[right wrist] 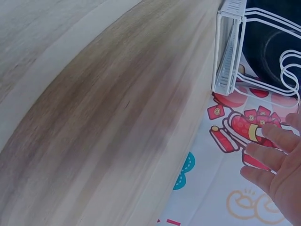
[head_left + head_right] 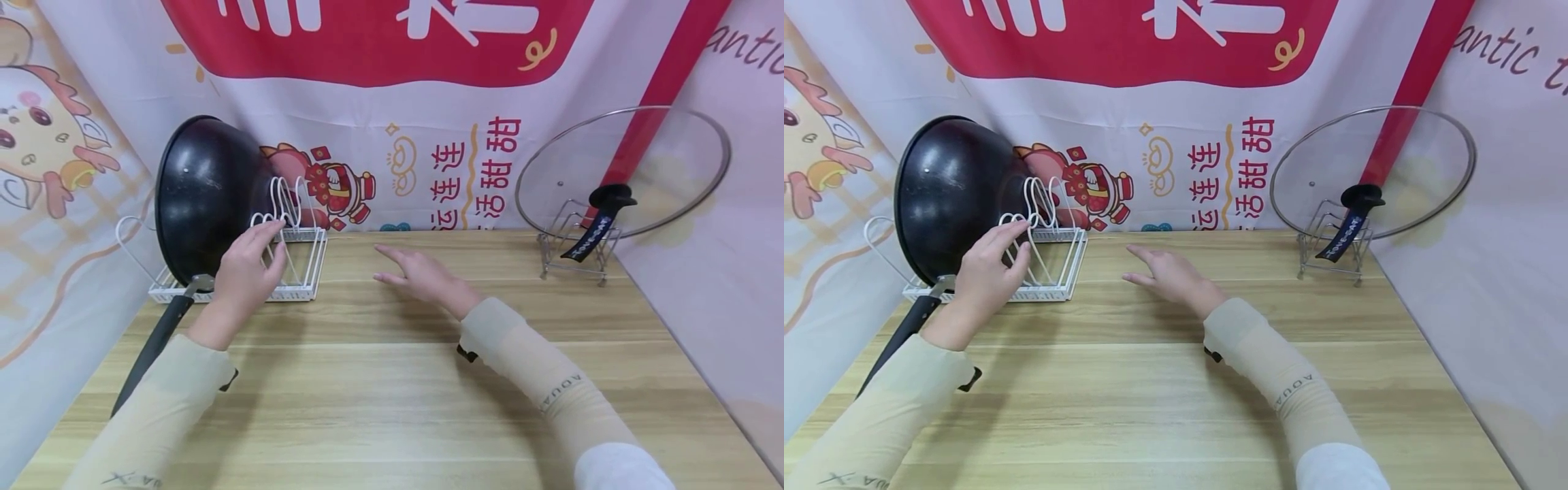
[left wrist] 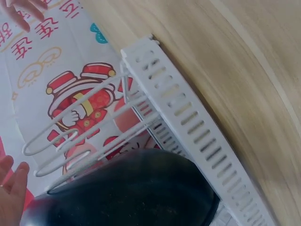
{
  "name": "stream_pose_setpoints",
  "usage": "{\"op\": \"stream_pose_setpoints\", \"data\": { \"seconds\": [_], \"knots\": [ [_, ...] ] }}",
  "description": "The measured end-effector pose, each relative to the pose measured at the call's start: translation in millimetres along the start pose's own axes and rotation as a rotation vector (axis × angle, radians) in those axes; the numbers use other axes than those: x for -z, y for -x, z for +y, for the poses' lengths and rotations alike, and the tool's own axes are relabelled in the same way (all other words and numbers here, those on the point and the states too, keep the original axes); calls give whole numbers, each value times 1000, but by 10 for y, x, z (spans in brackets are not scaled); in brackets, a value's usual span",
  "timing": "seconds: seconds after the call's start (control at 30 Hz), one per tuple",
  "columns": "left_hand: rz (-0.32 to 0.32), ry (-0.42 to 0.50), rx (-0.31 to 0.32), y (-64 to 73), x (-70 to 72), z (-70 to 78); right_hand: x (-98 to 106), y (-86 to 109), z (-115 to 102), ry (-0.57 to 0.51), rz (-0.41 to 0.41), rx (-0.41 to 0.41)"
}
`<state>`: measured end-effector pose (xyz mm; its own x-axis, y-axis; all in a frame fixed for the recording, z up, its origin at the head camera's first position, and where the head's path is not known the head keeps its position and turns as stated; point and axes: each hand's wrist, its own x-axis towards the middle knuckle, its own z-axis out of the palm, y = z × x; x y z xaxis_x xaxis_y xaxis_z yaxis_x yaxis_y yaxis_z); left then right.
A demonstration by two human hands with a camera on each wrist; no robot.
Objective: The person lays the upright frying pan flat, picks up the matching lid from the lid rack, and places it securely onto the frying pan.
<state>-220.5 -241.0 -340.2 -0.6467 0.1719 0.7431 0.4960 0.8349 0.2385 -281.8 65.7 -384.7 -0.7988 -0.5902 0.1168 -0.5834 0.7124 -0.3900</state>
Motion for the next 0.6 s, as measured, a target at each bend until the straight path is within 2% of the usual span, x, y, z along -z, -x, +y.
{"op": "stream_pose_setpoints", "data": {
  "seconds": [0.23, 0.6],
  "knots": [
    [42, 50, 66, -47, -75, 32, -8, -49, -55, -18, 9, 23],
    [29, 45, 170, -86, -115, 51, -87, -143, -122, -63, 1, 23]
  ]
}}
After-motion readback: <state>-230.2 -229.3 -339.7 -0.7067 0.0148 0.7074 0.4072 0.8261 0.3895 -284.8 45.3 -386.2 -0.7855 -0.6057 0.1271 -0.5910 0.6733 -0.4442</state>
